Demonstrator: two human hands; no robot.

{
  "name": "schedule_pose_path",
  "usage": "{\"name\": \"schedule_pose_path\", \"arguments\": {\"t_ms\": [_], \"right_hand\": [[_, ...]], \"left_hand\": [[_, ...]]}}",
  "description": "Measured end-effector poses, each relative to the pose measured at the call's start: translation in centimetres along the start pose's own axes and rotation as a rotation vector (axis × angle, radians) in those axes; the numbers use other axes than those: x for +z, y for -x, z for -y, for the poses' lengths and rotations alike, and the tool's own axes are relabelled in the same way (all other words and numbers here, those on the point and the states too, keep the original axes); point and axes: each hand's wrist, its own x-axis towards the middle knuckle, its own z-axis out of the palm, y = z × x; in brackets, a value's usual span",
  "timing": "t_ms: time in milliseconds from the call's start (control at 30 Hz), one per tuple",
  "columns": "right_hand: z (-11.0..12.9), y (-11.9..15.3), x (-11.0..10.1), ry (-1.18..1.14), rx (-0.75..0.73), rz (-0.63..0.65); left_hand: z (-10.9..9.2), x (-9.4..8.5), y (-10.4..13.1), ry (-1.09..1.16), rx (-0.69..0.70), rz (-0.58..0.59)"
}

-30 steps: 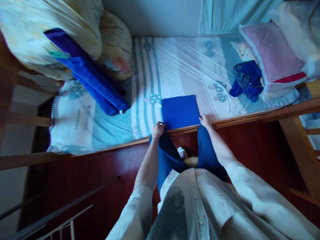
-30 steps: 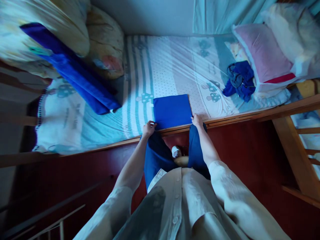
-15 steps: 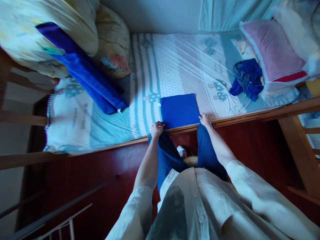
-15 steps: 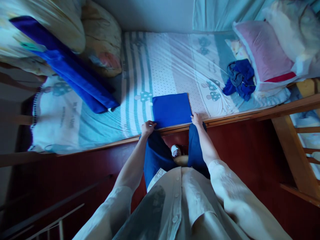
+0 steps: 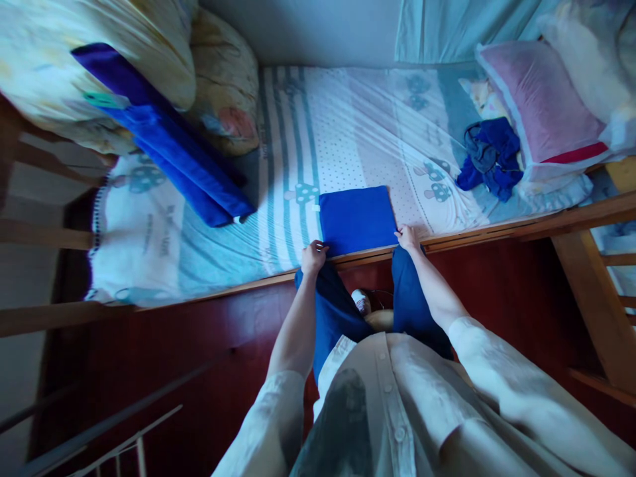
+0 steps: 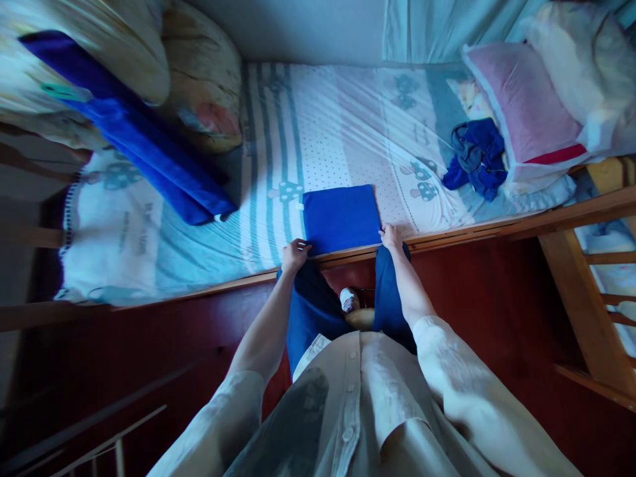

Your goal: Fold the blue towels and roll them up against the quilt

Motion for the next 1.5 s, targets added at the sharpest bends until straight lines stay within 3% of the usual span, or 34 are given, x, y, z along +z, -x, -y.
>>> {"name": "schedule_pose_path", "arguments": {"t_ms": [133, 267, 367, 467, 733, 900, 1200, 1500], "right_hand": [[0.1, 0.7, -0.4, -0.024, -0.058, -0.069], [0.0, 1.5, -0.7, -0.068, -0.241, -0.154], [-0.1, 2.0, -0.8, -0.088, -0.379, -0.107], [-0.1, 2.3, -0.7, -0.069, -0.439, -0.016], [0.4, 2.3, -0.7, 0.083, -0.391, 0.154], [0.5, 1.8, -0.2, 0.100, -0.321, 0.134], [0.8, 1.0, 0.2, 0.021, -0.321, 0.101], [0.7, 2.2, -0.7, -0.052, -0.298, 0.059]], "left_hand": [[-0.1, -0.4, 0.6, 0.008, 0.052, -0.008], [0.0, -0.6, 1.3, -0.003, 0.215, -0.080], [-0.1, -0.5, 1.7, -0.009, 0.341, -0.022], [-0.2, -0.4, 2.1, -0.043, 0.374, 0.079], [-0.5, -0.4, 2.2, -0.239, 0.291, 0.196], [-0.6, -0.1, 1.8, -0.265, 0.325, 0.194], [-0.5, 0.4, 1.2, -0.201, 0.300, 0.161], [-0.6, -0.3, 2.2, -0.240, 0.277, 0.162]]}}
